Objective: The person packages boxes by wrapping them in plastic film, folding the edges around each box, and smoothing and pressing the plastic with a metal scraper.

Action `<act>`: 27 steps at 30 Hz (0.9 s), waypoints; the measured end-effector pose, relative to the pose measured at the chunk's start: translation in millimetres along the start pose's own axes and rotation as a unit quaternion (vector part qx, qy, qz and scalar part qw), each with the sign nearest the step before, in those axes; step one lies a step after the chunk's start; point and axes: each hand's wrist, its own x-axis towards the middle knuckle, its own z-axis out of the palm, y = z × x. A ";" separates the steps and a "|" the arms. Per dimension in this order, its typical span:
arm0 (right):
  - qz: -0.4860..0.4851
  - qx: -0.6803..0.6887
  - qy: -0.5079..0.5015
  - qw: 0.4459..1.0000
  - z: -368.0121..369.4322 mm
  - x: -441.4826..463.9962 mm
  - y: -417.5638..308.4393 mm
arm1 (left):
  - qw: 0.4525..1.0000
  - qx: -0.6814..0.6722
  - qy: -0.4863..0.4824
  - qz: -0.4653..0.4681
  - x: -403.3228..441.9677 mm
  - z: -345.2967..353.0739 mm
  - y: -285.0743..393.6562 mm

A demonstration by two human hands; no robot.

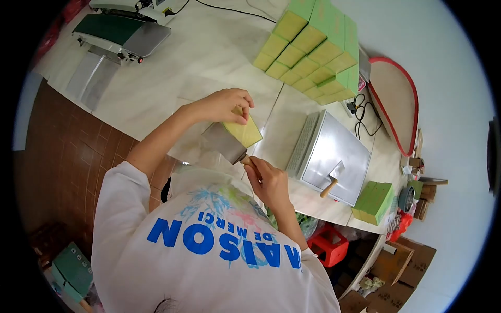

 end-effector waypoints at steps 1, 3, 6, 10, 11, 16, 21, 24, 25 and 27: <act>0.004 -0.009 0.004 1.000 0.5 2.2 1.6 | 1.000 0.001 0.004 -0.001 -0.7 -0.8 -0.7; 0.005 -0.019 0.005 1.000 0.7 4.9 4.0 | 0.999 -0.023 0.040 0.000 -3.0 -1.2 -3.1; 0.014 -0.037 0.009 0.999 0.0 5.4 6.7 | 0.984 -0.158 0.081 -0.028 -4.7 6.2 -24.5; 0.019 -0.060 0.036 0.997 0.8 6.9 9.0 | 0.937 -0.334 0.080 -0.061 -9.0 17.8 -49.1; 0.024 -0.070 0.043 0.996 0.7 7.4 9.6 | 0.927 -0.357 0.094 -0.069 -10.6 22.3 -49.6; 0.031 -0.109 0.044 0.993 1.3 11.2 12.1 | 0.891 -0.424 0.148 -0.067 -10.5 51.0 -55.9; 0.029 -0.137 0.052 0.989 -0.7 19.1 10.3 | 0.860 -0.457 0.226 -0.035 -8.3 68.8 -59.1; 0.032 -0.155 0.041 0.987 -0.4 17.4 13.4 | 0.859 -0.454 0.236 -0.027 -3.8 75.5 -72.9; 0.029 -0.157 0.034 0.987 -1.2 12.9 14.9 | 0.858 -0.455 0.236 -0.028 -4.1 75.1 -72.1; 0.027 -0.159 0.024 0.987 -6.1 4.3 14.1 | 0.876 -0.398 0.270 -0.031 -3.6 74.1 -68.1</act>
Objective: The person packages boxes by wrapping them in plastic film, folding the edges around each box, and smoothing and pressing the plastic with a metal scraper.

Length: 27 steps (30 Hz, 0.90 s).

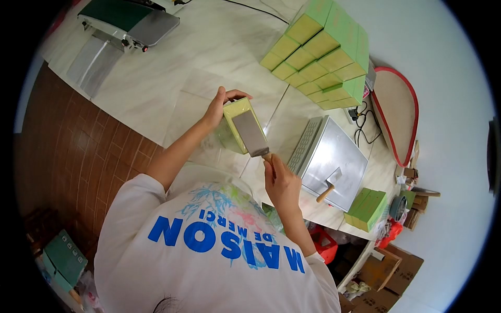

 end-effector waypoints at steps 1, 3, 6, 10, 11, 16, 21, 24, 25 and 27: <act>0.007 0.007 -0.008 1.000 -5.2 -3.9 -1.0 | 1.000 -0.002 0.001 -0.001 0.1 0.2 -0.6; 0.015 0.013 -0.017 1.000 -11.3 -13.0 0.0 | 1.000 -0.015 0.004 0.000 1.3 0.8 -2.6; 0.034 -0.014 -0.039 0.999 -17.4 -26.9 1.6 | 1.000 -0.028 0.009 -0.012 2.0 2.4 -3.0; 0.041 -0.011 -0.043 0.998 -25.7 -41.2 2.2 | 0.999 -0.034 -0.008 -0.005 5.0 2.0 -6.4; 0.043 -0.010 -0.045 0.998 -27.4 -45.3 2.9 | 0.999 -0.037 -0.006 -0.003 5.2 2.2 -6.9; 0.051 0.000 -0.051 0.997 -40.6 -56.4 8.7 | 0.999 -0.042 -0.003 -0.005 5.3 3.6 -5.9; 0.063 0.045 -0.001 0.997 -39.8 -43.3 6.4 | 1.000 -0.023 0.005 -0.017 3.4 3.0 -2.1; 0.051 0.022 -0.005 0.998 -27.8 -20.8 0.8 | 0.999 -0.039 0.006 -0.008 4.3 3.7 -5.7; 0.046 0.016 -0.013 0.999 -21.7 -14.5 0.9 | 0.999 -0.039 0.010 -0.007 4.9 3.0 -8.4; 0.034 0.012 -0.026 0.999 -16.1 -3.8 -0.2 | 0.999 -0.044 0.010 0.003 5.6 3.1 -10.3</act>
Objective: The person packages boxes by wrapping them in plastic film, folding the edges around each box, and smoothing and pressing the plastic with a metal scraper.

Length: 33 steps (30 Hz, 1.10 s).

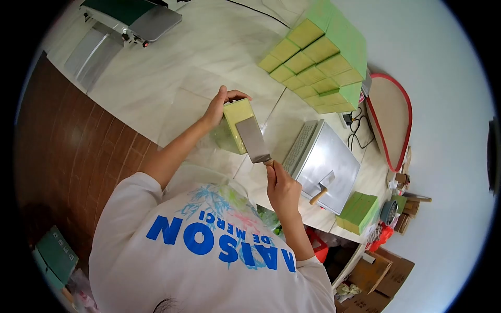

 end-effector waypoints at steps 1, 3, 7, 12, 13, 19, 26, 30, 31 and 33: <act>-0.010 -0.032 -0.008 0.999 -0.4 4.3 -2.2 | 1.000 -0.001 0.006 0.000 0.2 -0.1 1.5; -0.015 -0.064 -0.018 0.998 -2.2 4.6 -4.9 | 0.998 0.054 0.021 0.001 -1.4 1.7 4.3; -0.019 -0.074 -0.034 0.997 -7.6 -2.4 -6.7 | 0.999 0.040 0.012 -0.001 -0.4 -0.9 1.9; -0.002 -0.083 -0.035 0.996 -10.0 2.8 -13.7 | 1.000 0.003 0.023 0.015 1.0 0.7 -7.2; 0.001 -0.092 -0.040 0.995 -7.8 4.3 -13.6 | 1.000 0.002 0.020 0.009 0.2 1.2 -4.4; -0.009 -0.110 -0.035 0.993 -8.1 -17.0 -7.2 | 0.998 0.027 0.031 0.037 1.7 -1.3 -9.0; -0.019 -0.061 -0.011 0.998 -20.7 -21.0 1.2 | 0.998 0.029 0.047 0.023 1.6 -0.6 -6.6; 0.003 -0.068 0.013 0.998 -9.7 -12.0 -2.6 | 0.997 0.058 0.051 0.026 -0.9 2.0 -1.4; 0.007 -0.049 0.007 0.999 -6.6 -5.5 -5.2 | 0.997 0.051 0.053 0.031 -0.5 2.0 -2.9; 0.009 -0.028 -0.001 1.000 1.0 6.7 -7.7 | 0.998 0.034 0.052 0.025 -0.5 2.5 -4.8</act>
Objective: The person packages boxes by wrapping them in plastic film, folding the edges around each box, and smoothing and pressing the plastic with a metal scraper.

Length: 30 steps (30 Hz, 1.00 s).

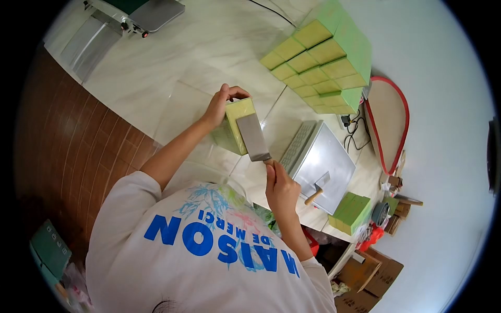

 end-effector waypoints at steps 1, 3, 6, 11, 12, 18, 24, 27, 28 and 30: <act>-0.013 -0.017 -0.004 1.000 4.7 5.9 -0.3 | 1.000 -0.016 -0.002 -0.006 -0.2 0.1 -0.2; -0.028 -0.033 -0.012 0.999 11.2 18.0 -1.4 | 1.000 -0.009 0.004 -0.004 -0.7 1.6 4.9; -0.048 -0.098 -0.030 0.994 16.0 32.7 -6.7 | 1.000 0.000 0.001 -0.005 -2.3 1.4 7.9; -0.058 -0.144 -0.027 0.987 25.7 31.5 -10.1 | 1.000 -0.018 -0.001 -0.016 -2.3 2.3 2.7; -0.054 -0.141 -0.034 0.988 25.8 25.3 -10.8 | 1.000 -0.001 0.020 0.012 -2.6 4.9 9.7; -0.026 -0.122 -0.023 0.992 26.7 9.9 -14.6 | 0.999 -0.003 0.031 0.015 -1.0 2.7 1.5; -0.036 -0.139 -0.005 0.990 28.8 11.1 -14.5 | 1.000 -0.011 0.000 0.006 0.7 -1.0 2.1; -0.031 -0.123 0.007 0.992 27.3 3.9 -11.3 | 1.000 0.007 -0.002 0.022 2.5 -1.4 0.5; -0.028 -0.113 0.009 0.993 27.4 3.2 -11.5 | 1.000 -0.013 0.004 0.004 2.1 -2.3 -2.3; -0.015 -0.105 0.022 0.994 27.5 3.6 -9.2 | 0.999 -0.030 -0.005 -0.010 2.9 -0.7 -3.6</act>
